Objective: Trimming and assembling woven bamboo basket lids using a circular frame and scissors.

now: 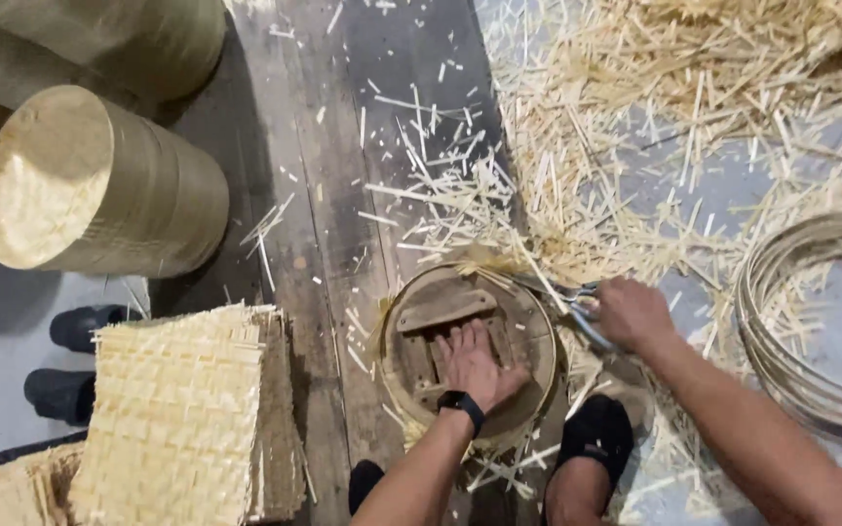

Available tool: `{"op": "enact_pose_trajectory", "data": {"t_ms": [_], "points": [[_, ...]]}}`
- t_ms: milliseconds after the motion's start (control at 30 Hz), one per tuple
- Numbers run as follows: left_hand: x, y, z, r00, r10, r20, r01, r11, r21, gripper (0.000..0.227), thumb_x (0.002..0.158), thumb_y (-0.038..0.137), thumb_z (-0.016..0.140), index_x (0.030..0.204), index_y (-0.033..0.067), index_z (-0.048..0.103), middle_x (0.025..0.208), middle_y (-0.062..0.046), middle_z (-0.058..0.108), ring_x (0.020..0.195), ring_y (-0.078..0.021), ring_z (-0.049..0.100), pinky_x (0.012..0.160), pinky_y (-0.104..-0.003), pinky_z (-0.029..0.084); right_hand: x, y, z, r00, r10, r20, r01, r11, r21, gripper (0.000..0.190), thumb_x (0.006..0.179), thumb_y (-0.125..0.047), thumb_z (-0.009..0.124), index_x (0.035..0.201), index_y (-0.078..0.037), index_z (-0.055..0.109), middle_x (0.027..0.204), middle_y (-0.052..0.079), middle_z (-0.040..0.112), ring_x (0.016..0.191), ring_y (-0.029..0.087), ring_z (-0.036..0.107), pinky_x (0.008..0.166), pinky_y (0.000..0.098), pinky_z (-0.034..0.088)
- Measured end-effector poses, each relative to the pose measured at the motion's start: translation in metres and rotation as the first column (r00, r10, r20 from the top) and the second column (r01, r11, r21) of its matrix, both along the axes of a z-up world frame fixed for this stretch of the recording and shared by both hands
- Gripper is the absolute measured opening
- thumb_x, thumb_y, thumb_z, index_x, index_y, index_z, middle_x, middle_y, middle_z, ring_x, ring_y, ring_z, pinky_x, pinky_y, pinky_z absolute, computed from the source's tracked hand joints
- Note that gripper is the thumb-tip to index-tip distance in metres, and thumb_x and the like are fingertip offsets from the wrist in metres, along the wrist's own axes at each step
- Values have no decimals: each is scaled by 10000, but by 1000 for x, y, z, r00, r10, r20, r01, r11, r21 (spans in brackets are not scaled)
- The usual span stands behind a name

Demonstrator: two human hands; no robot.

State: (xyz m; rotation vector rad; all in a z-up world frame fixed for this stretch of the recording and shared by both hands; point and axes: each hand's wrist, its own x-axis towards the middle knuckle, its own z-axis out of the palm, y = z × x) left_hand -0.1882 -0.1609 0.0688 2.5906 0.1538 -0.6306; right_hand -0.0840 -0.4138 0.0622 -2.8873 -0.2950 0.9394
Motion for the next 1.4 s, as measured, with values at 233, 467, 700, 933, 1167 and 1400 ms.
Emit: {"op": "enact_pose_trajectory", "data": {"t_ms": [233,467,700,933,1167,1400], "points": [[0,17,21,987,-161,-16,161,987,13,1181,692,585,790,1518,-114,317,1562,-322,360,1484,-487,263,1240,-612,52,3,16,-17,996,47,70,-47,999,-4,372,902,-412,642,974,-54,715,1010,155,667,963,293,647,830,428,575],[-4,33,-10,909,-417,-7,417,908,46,1244,687,658,800,1531,-102,292,1571,-329,330,1498,-464,239,1240,-606,41,10,25,16,998,-10,55,10,1000,-4,558,933,-578,633,916,-24,692,898,129,576,846,250,618,733,387,593],[12,54,12,835,-544,-87,549,833,70,1211,677,609,824,1534,-62,291,1582,-282,333,1509,-435,233,1241,-585,77,26,16,19,995,88,-50,-91,994,-66,299,979,-382,555,988,-105,666,939,90,625,848,219,674,775,379,601],[8,58,16,825,-549,-135,553,833,-5,1116,692,513,809,1576,45,316,1630,-181,362,1495,-363,328,1205,-534,253,15,27,-44,946,116,303,-139,989,54,305,861,-399,640,978,-122,693,780,82,584,666,210,570,617,378,539],[-24,86,-74,621,-716,318,525,681,510,940,822,575,716,1573,173,318,1636,-99,292,1573,-315,258,1284,-563,124,12,-1,-34,990,46,-136,-40,998,48,307,974,-437,568,961,-155,690,716,35,601,609,174,590,618,376,608],[26,-6,17,936,319,151,-334,939,83,1334,724,745,703,1571,-25,18,1686,-257,-57,1549,-385,-59,1227,-569,-29,-3,4,8,996,33,78,-39,996,82,653,864,-705,634,984,-63,646,873,84,589,815,208,563,761,389,559]]}}
